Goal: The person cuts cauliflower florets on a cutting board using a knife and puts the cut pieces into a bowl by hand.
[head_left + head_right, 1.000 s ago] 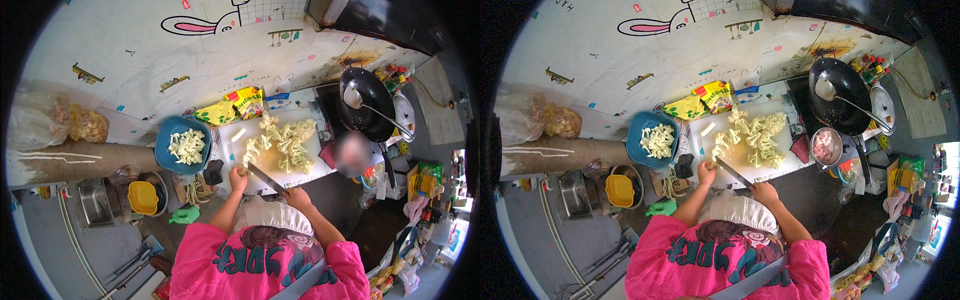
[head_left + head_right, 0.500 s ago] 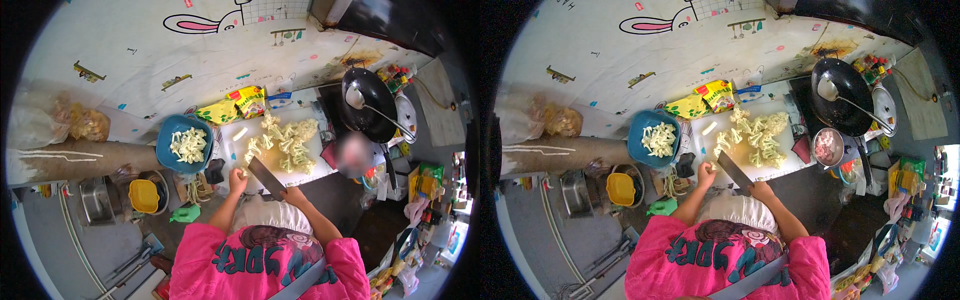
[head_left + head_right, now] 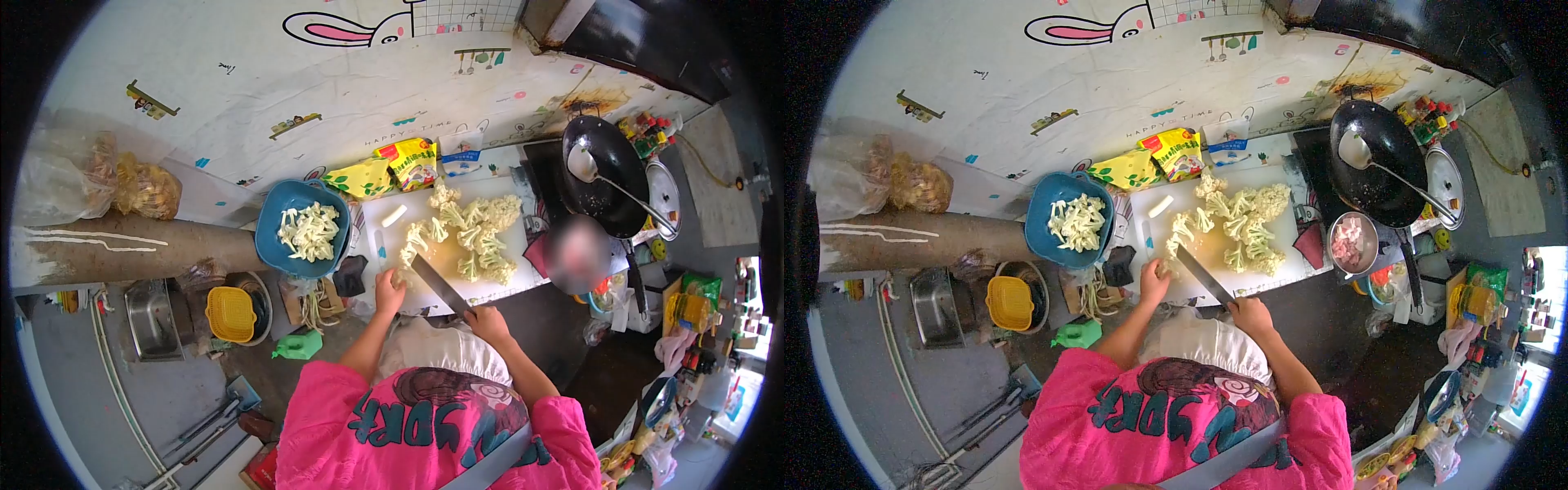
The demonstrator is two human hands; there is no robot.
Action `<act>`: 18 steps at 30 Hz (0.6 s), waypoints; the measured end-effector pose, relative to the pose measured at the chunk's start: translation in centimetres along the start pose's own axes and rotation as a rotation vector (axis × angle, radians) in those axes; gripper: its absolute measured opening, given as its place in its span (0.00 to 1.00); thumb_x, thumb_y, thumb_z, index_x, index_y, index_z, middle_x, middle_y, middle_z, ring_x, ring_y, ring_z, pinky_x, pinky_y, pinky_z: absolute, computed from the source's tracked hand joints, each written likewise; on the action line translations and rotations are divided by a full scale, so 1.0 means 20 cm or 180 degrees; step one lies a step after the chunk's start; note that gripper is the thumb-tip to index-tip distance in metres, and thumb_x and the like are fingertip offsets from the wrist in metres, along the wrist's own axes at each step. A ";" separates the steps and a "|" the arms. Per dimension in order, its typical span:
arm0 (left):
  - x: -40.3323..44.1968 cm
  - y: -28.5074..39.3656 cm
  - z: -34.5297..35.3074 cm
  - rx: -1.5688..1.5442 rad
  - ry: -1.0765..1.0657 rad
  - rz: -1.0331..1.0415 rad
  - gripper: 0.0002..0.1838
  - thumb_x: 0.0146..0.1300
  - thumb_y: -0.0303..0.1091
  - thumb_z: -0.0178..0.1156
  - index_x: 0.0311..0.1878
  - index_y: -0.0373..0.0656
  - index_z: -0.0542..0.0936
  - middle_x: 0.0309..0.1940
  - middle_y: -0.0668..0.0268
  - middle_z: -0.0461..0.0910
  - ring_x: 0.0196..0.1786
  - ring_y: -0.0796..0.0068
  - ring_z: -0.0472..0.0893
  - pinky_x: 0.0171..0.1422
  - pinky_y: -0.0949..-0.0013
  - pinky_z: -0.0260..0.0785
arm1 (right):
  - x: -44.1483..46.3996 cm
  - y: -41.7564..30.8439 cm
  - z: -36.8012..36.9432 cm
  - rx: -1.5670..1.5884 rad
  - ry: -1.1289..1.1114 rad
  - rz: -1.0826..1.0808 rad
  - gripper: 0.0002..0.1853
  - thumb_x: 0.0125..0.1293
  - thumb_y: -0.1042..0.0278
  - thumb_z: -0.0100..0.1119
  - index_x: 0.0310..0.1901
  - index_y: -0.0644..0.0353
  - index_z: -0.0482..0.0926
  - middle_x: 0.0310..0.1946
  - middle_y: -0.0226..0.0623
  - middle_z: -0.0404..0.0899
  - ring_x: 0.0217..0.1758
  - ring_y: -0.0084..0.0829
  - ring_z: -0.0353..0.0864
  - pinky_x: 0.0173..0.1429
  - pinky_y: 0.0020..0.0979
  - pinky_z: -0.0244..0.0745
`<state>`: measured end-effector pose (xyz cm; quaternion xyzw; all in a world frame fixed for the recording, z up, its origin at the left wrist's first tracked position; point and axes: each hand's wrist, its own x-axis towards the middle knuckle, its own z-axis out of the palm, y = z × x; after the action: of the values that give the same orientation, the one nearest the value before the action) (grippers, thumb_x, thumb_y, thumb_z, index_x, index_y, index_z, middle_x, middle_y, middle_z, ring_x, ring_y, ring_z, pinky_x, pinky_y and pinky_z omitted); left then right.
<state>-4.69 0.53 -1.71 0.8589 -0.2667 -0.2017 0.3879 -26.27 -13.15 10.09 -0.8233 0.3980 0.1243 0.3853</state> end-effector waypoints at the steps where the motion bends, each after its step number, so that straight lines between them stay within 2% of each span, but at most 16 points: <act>1: 0.00 0.01 0.00 0.0032 -0.0009 0.0078 0.21 0.46 0.29 0.61 0.47 0.37 0.74 0.41 0.52 0.72 0.47 0.53 0.71 0.52 0.61 0.66 | 0.00 0.00 0.00 -0.0027 -0.0018 0.0001 0.15 0.59 0.57 0.52 0.31 0.62 0.80 0.27 0.54 0.77 0.33 0.52 0.77 0.41 0.46 0.72; 12: 0.02 0.07 -0.01 0.0226 -0.0246 0.0332 0.24 0.48 0.27 0.56 0.53 0.44 0.73 0.41 0.51 0.69 0.44 0.52 0.72 0.49 0.61 0.67 | 0.01 0.00 0.02 -0.0232 0.0097 0.0024 0.15 0.60 0.58 0.50 0.28 0.61 0.79 0.28 0.53 0.77 0.33 0.53 0.77 0.40 0.48 0.72; 18: 0.04 0.08 -0.01 0.0467 -0.0439 0.0302 0.25 0.48 0.26 0.55 0.54 0.43 0.72 0.41 0.52 0.68 0.41 0.52 0.73 0.46 0.60 0.69 | 0.05 0.01 0.05 -0.0633 -0.0103 0.0105 0.13 0.61 0.59 0.48 0.34 0.60 0.76 0.29 0.53 0.78 0.34 0.53 0.78 0.40 0.49 0.73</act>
<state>-4.38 -0.77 -0.56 0.8555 -0.3472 -0.2217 0.3138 -25.76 -13.05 8.79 -0.8486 0.3909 0.1828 0.3060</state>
